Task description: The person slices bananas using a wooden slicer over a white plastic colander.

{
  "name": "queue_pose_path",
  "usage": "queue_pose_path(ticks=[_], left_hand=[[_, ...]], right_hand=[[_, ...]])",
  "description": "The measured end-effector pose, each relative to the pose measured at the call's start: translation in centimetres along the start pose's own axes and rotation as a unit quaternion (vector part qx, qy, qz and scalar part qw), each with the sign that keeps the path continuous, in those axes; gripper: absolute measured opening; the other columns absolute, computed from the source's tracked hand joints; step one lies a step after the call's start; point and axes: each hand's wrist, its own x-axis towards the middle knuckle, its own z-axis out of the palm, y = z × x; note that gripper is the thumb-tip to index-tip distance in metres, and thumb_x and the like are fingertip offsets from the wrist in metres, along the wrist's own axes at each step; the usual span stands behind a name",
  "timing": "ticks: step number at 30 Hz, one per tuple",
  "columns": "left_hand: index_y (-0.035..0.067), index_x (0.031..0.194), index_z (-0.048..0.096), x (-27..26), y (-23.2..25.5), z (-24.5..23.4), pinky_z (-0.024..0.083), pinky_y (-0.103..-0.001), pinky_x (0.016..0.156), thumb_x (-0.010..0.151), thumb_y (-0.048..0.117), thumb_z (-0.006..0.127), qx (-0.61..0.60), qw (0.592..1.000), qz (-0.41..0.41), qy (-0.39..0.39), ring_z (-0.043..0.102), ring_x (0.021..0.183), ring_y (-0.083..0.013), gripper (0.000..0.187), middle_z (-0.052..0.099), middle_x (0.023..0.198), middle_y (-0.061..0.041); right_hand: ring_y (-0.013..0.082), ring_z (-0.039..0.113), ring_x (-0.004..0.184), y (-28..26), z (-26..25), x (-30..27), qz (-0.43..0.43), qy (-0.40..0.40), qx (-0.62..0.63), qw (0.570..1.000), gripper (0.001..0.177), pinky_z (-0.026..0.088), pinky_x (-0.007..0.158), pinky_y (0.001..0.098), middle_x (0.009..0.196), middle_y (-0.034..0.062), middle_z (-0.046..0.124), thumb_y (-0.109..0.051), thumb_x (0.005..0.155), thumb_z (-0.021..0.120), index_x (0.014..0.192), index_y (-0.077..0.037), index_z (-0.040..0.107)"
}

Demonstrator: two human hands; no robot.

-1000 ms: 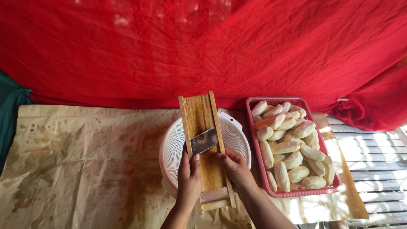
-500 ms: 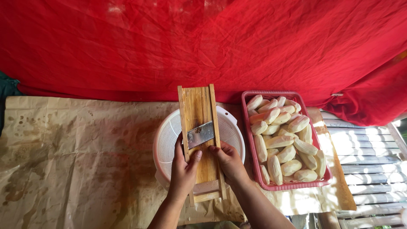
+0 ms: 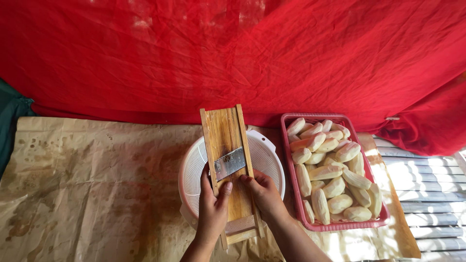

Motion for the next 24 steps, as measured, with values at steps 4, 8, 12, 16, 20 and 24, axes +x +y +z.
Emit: queue_pose_path(ticks=[4,8,12,16,20,24], left_hand=[[0.004,0.158,0.024,-0.2,-0.2,-0.2,0.051,-0.039,0.108,0.099,0.013,0.058,0.006,0.999,-0.031,-0.009,0.053,0.137,-0.0256,0.069,0.051,0.150,-0.017],[0.005,0.159,0.023,-0.3,-0.6,-0.4,0.053,-0.039,0.106,0.099,0.014,0.058,-0.005,0.999,-0.031,-0.017,0.055,0.135,-0.0258,0.070,0.052,0.145,-0.017],[0.005,0.156,0.027,0.0,-1.1,-0.7,0.051,-0.038,0.108,0.099,0.016,0.058,-0.009,1.000,-0.026,-0.012,0.058,0.133,-0.0250,0.067,0.055,0.145,-0.014],[0.006,0.148,0.043,1.1,-0.8,-2.7,0.052,-0.037,0.104,0.100,0.023,0.059,0.054,0.998,-0.042,0.005,0.064,0.122,-0.0219,0.053,0.066,0.133,-0.011],[0.007,0.147,0.044,2.2,0.8,-6.4,0.045,-0.036,0.105,0.099,0.024,0.058,0.004,0.997,-0.068,0.044,0.061,0.122,-0.0203,0.053,0.067,0.130,-0.008],[0.008,0.151,0.040,2.4,1.7,-7.3,0.042,-0.035,0.108,0.099,0.021,0.055,-0.036,0.993,-0.093,0.063,0.057,0.127,-0.0175,0.056,0.061,0.139,-0.006]], right_hand=[[0.0169,0.073,0.084,0.2,0.0,-0.2,0.009,-0.017,0.029,0.999,0.035,0.060,0.077,0.0319,0.100,0.0114,0.076,-0.022,0.094,0.067,0.116,0.005,0.069],[0.0179,0.074,0.085,0.7,0.4,0.0,0.008,-0.028,0.032,0.999,0.035,0.061,0.078,0.0325,0.101,0.0126,0.076,-0.023,0.095,0.068,0.115,0.005,0.069],[0.0188,0.073,0.088,0.3,-0.7,0.3,0.026,-0.029,0.020,0.999,0.040,0.060,0.080,0.0330,0.103,0.0132,0.076,-0.026,0.095,0.068,0.119,0.005,0.067],[0.0118,0.072,0.099,-1.0,-4.4,-0.9,-0.022,0.006,-0.207,0.978,0.043,0.058,0.087,0.0268,0.110,0.0060,0.077,-0.031,0.095,0.064,0.128,-0.004,0.066],[0.0163,0.069,0.085,-1.7,-8.9,-4.9,-0.083,0.078,-0.406,0.907,0.028,0.057,0.077,0.0294,0.096,0.0051,0.076,-0.021,0.093,0.070,0.116,-0.005,0.075],[0.0091,0.081,0.085,-1.4,-10.2,-8.3,-0.014,-0.033,-0.595,0.803,0.020,0.067,0.068,0.0273,0.092,-0.0056,0.080,-0.022,0.085,0.077,0.104,-0.020,0.082]])
